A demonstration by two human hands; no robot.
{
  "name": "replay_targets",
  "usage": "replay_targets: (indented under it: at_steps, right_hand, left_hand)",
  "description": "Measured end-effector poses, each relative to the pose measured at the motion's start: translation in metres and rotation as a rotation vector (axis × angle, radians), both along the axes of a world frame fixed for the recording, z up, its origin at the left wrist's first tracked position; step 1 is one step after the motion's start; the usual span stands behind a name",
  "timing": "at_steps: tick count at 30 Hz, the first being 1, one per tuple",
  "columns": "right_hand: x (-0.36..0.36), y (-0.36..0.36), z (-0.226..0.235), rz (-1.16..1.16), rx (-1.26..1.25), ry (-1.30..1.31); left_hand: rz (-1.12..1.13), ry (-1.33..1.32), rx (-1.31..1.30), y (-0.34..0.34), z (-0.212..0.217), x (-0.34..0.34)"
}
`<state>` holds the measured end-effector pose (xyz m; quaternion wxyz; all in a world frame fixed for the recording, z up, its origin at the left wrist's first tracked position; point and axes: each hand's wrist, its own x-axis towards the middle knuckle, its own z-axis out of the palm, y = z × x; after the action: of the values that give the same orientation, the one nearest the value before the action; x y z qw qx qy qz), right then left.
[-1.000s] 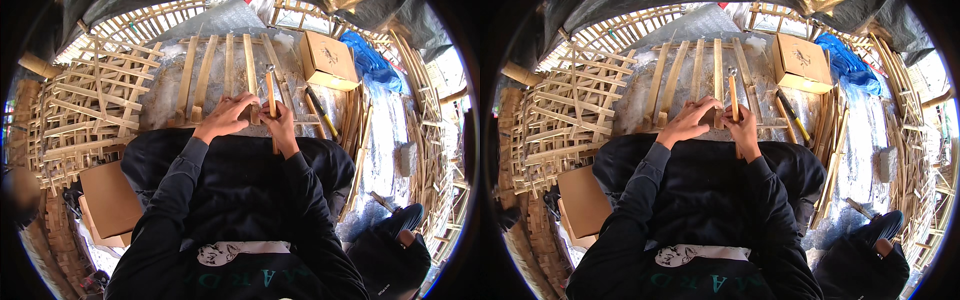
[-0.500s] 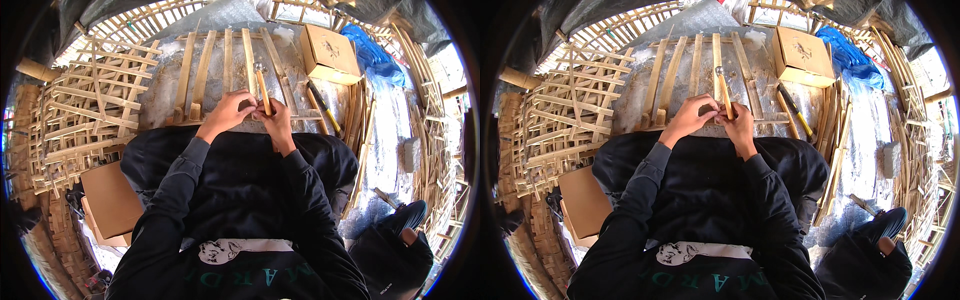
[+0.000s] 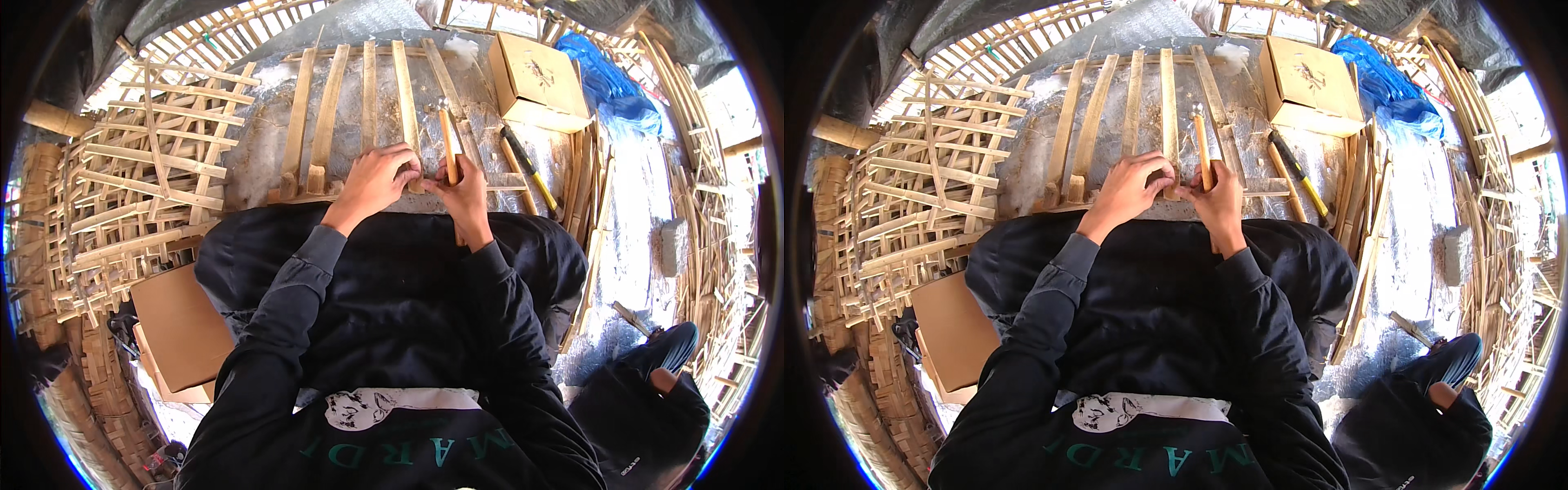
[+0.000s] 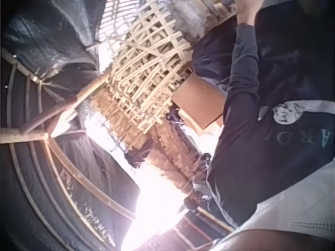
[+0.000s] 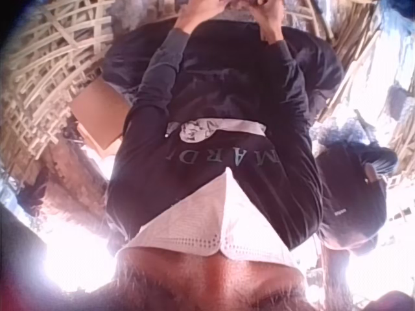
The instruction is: The person assembles a bamboo lattice structure by positioning thin wooden slats across parallel support beams and securing them by driving small nails through the slats with a hammer.
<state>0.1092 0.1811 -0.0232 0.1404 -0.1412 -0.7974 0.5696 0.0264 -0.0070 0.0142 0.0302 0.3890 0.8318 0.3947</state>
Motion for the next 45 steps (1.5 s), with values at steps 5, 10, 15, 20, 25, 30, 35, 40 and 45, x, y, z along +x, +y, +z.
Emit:
replay_targets:
  at_steps: [5, 10, 15, 20, 25, 30, 35, 40, 45]
  right_hand:
    - [0.001, -0.003, 0.008, 0.027, 0.153, -0.03]
    - [0.0, -0.005, 0.008, 0.039, 0.168, -0.018]
    - [0.001, -0.004, 0.008, 0.033, 0.172, -0.033]
    - [0.001, -0.003, 0.007, 0.039, 0.126, -0.031]
    - [-0.001, -0.002, 0.003, 0.054, 0.149, -0.015]
    - [-0.001, 0.001, 0.004, 0.06, 0.178, -0.022]
    - [-0.001, 0.001, 0.0, 0.071, 0.183, 0.005]
    - [-0.002, 0.002, -0.001, 0.064, 0.174, -0.015]
    - [-0.001, 0.001, 0.002, 0.069, 0.172, -0.017]
  left_hand:
    - [-0.002, 0.016, -0.004, 0.001, 0.0, 0.001]
    - [-0.042, 0.062, 0.047, 0.003, -0.01, -0.001]
    - [-0.02, -0.046, 0.001, 0.002, -0.014, -0.001]
    - [-0.013, -0.128, 0.027, 0.002, -0.014, -0.001]
    - [-0.029, -0.086, 0.076, 0.001, -0.014, -0.002]
    - [-0.021, -0.141, 0.062, 0.002, -0.009, 0.0]
    - [-0.032, -0.133, 0.088, 0.001, -0.012, -0.001]
    - [-0.039, -0.071, 0.116, 0.002, -0.012, 0.0]
    - [-0.05, -0.073, 0.124, 0.001, -0.011, 0.0]
